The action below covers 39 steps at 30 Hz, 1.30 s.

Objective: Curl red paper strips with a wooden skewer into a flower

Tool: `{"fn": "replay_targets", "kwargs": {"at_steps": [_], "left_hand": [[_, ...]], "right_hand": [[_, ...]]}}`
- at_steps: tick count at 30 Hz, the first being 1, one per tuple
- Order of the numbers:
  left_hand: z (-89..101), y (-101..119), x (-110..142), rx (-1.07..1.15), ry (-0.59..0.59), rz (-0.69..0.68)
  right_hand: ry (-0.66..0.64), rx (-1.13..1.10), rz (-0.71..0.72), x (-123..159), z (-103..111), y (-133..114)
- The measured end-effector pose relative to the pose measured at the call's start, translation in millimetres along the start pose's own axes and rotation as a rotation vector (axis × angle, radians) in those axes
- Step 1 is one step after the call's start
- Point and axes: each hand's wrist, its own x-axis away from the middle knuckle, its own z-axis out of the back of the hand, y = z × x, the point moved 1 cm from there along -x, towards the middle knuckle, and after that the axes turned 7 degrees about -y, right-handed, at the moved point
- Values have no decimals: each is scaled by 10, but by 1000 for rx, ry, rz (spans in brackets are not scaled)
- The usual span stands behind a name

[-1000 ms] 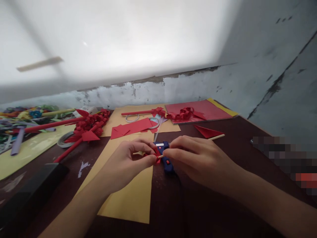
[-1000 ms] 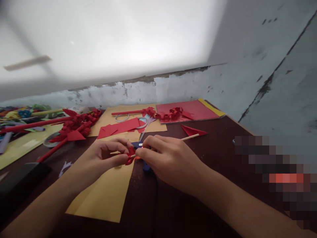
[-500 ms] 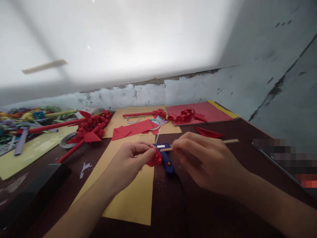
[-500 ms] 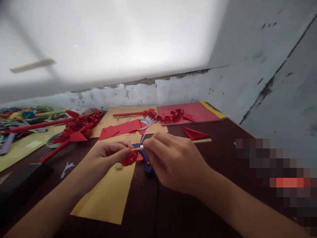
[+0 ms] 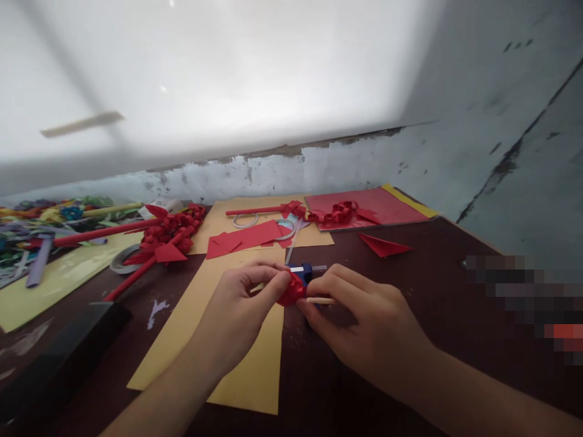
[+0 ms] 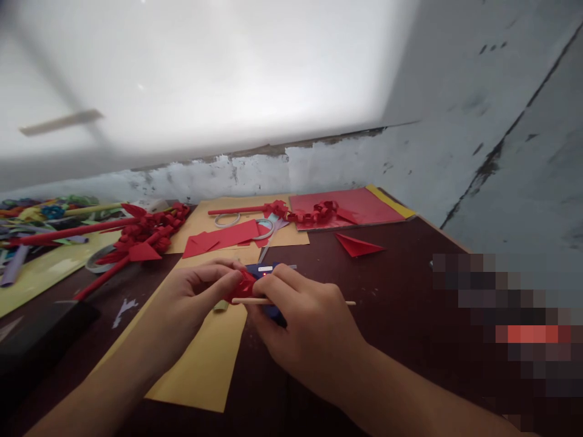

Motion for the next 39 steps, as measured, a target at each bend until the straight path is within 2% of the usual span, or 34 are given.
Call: {"fn": "replay_targets", "kwargs": {"at_steps": [5,9,17,30,39], "left_hand": [[-14,20,23,-13,-30,-20],[-17,11,28,-60,0,-55],[-52,11,68,-145,32,-121],[-52,-14,92,-195,39,-133],[-101,-40,87,-261,98,-164]], "right_hand": [[-24,-12,10,6,8,23],[-42,-13,25,-7,16,24],[34,22,-5,-24,10,2],[48,33,10,1,-49,26],[99,165,14,21,-52,3]]}}
